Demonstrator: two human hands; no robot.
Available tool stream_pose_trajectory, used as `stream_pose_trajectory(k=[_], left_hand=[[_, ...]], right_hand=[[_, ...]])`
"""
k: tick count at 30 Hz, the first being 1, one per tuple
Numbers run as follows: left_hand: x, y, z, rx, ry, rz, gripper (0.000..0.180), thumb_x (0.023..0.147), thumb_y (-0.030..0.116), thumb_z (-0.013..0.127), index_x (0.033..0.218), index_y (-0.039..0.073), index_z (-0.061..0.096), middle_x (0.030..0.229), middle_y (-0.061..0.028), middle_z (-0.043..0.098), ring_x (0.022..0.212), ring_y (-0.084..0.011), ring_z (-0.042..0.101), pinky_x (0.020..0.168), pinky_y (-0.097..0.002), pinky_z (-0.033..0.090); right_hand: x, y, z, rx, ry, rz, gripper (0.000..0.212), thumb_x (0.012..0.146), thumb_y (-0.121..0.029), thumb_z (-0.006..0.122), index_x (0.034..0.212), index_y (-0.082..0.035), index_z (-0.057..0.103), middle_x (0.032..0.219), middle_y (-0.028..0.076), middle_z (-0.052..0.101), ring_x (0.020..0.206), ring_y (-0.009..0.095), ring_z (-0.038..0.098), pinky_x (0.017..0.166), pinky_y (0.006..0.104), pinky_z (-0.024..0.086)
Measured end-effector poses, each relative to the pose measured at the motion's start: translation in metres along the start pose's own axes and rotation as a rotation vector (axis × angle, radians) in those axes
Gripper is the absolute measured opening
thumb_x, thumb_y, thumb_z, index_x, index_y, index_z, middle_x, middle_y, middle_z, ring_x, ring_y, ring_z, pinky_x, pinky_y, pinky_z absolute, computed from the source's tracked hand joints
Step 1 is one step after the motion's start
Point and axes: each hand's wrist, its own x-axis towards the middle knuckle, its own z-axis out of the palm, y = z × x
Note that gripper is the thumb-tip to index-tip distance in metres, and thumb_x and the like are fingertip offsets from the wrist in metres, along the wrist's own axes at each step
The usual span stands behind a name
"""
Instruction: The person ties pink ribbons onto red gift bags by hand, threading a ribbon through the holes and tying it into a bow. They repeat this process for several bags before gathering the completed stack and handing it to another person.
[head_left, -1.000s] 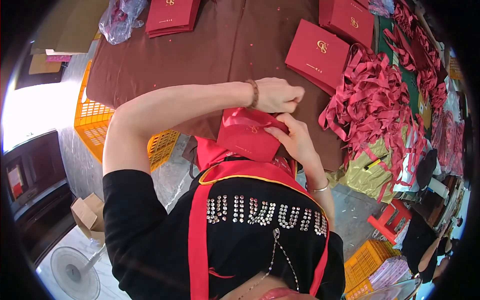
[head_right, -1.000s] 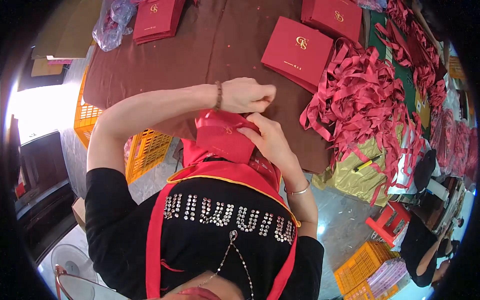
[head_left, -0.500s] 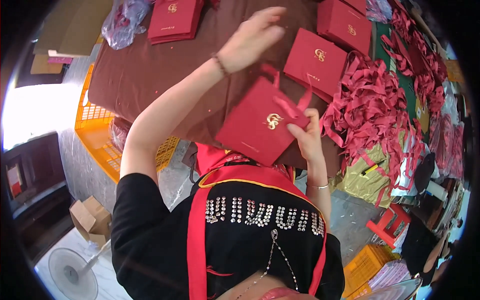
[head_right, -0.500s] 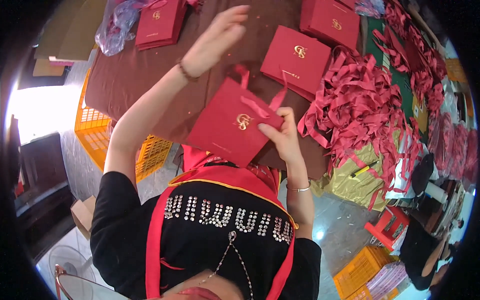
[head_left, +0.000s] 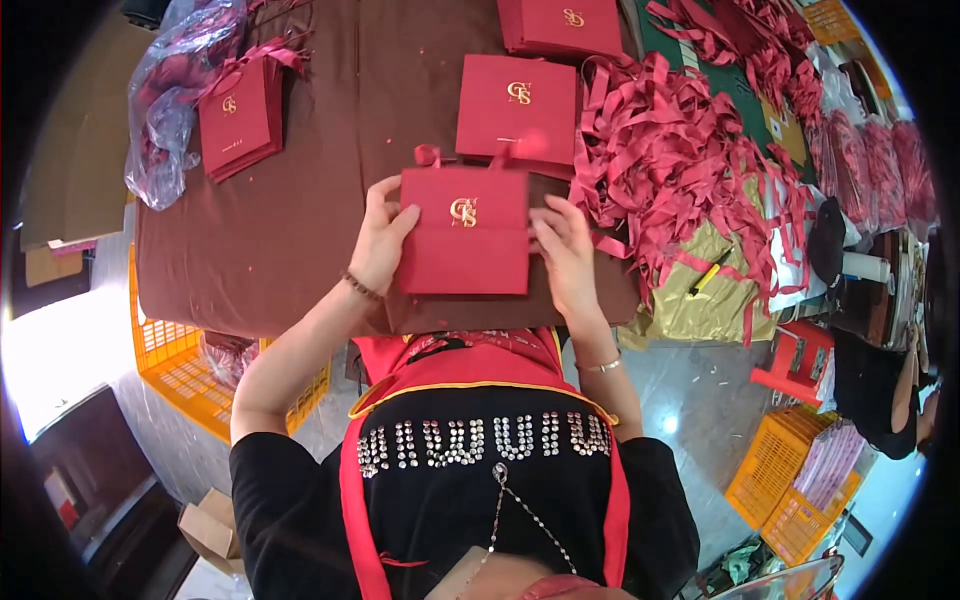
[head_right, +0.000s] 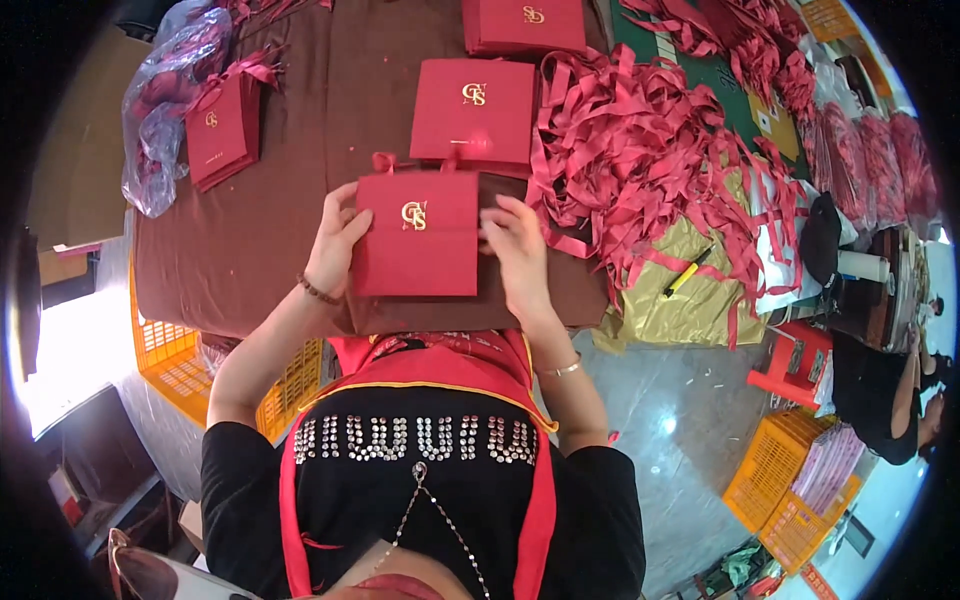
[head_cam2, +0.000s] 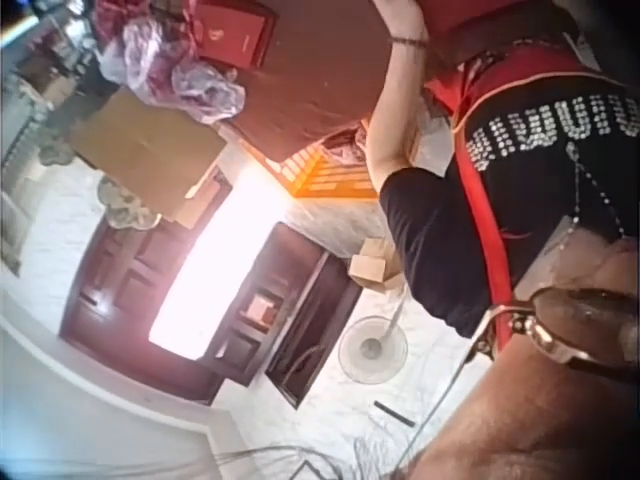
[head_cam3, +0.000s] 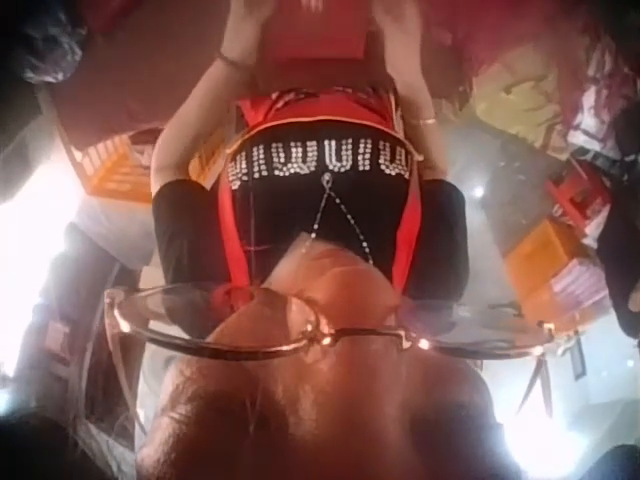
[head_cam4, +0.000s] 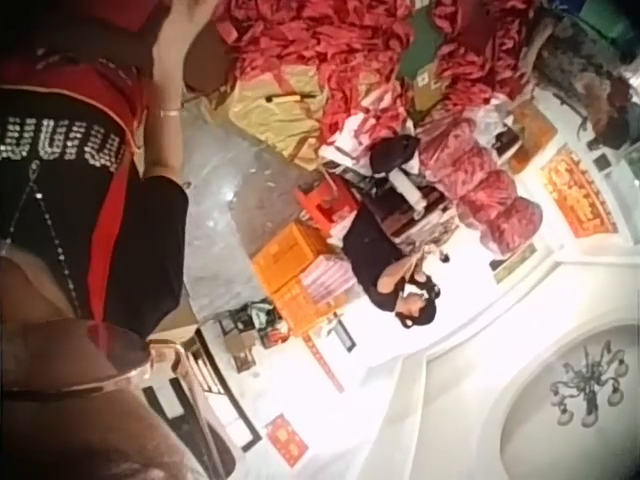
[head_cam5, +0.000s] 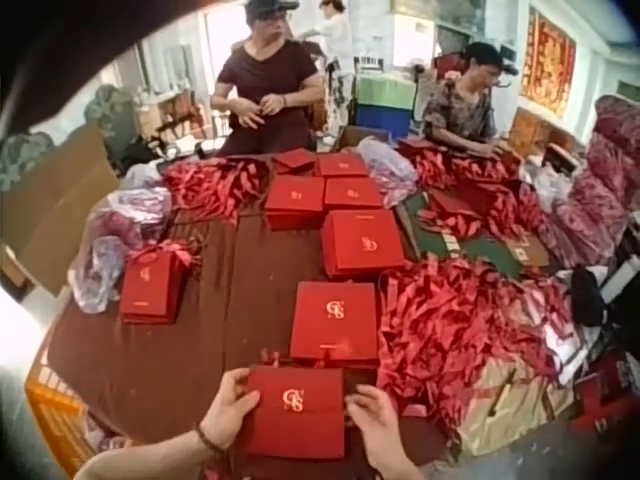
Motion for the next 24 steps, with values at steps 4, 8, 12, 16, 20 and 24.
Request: stream_pose_trajectory(k=[4, 8, 12, 16, 20, 24], left_hand=[[-0.01, 0.013, -0.024, 0.69, -0.151, -0.134, 0.053, 0.087, 0.029, 0.059, 0.125, 0.004, 0.033, 0.081, -0.0111, 0.059, 0.061, -0.0214, 0.06, 0.054, -0.0333, 0.051], [-0.01, 0.019, -0.029, 1.142, -0.118, 0.138, 0.043, 0.086, 0.026, 0.059, 0.118, 0.005, 0.04, 0.072, -0.0117, 0.06, 0.057, -0.0301, 0.06, 0.055, -0.0372, 0.05], [-0.029, 0.026, 0.009, 0.959, -0.25, 0.644, 0.015, 0.084, 0.016, 0.058, 0.095, 0.006, 0.057, 0.078, -0.013, 0.061, 0.07, -0.0307, 0.061, 0.061, -0.0374, 0.048], [-0.05, 0.019, 0.05, 1.091, -0.42, 1.086, 0.026, 0.077, 0.016, 0.06, 0.103, 0.014, 0.06, 0.109, -0.0102, 0.058, 0.095, -0.0264, 0.058, 0.079, -0.0386, 0.047], [-0.06, 0.026, 0.074, 1.073, -0.242, 1.497, 0.051, 0.076, 0.015, 0.06, 0.125, 0.021, 0.048, 0.13, -0.0142, 0.046, 0.111, -0.0286, 0.051, 0.095, -0.0441, 0.042], [-0.056, 0.025, 0.059, 0.908, -0.544, 1.345, 0.056, 0.075, 0.011, 0.063, 0.127, 0.014, 0.046, 0.128, -0.0203, 0.047, 0.096, -0.0266, 0.058, 0.082, -0.0389, 0.048]], right_hand=[[-0.023, -0.02, -0.037, -0.421, 0.098, 0.034, 0.031, 0.087, -0.006, 0.057, 0.117, -0.005, 0.049, 0.108, 0.006, 0.055, 0.078, 0.008, 0.054, 0.066, 0.0221, 0.045], [-0.008, -0.046, -0.048, -0.976, 0.269, -0.49, 0.033, 0.082, -0.005, 0.063, 0.115, -0.002, 0.055, 0.099, 0.004, 0.058, 0.063, 0.008, 0.05, 0.057, 0.0217, 0.042], [0.008, -0.054, -0.052, -1.214, 0.254, -0.359, 0.036, 0.081, -0.007, 0.064, 0.115, -0.005, 0.057, 0.088, 0.008, 0.061, 0.06, 0.012, 0.053, 0.058, 0.0252, 0.044], [0.011, -0.048, -0.04, -1.369, 0.161, -0.599, 0.023, 0.081, -0.009, 0.064, 0.103, -0.005, 0.06, 0.082, 0.009, 0.062, 0.064, 0.015, 0.057, 0.059, 0.0269, 0.046], [-0.044, -0.066, 0.011, -0.961, -0.208, -0.343, 0.011, 0.077, -0.006, 0.064, 0.085, -0.003, 0.058, 0.073, 0.01, 0.058, 0.063, 0.024, 0.058, 0.057, 0.0324, 0.047], [-0.061, -0.072, 0.028, -1.041, -0.412, -0.312, 0.014, 0.073, -0.002, 0.066, 0.083, -0.001, 0.057, 0.071, 0.01, 0.058, 0.059, 0.022, 0.058, 0.052, 0.031, 0.046]])
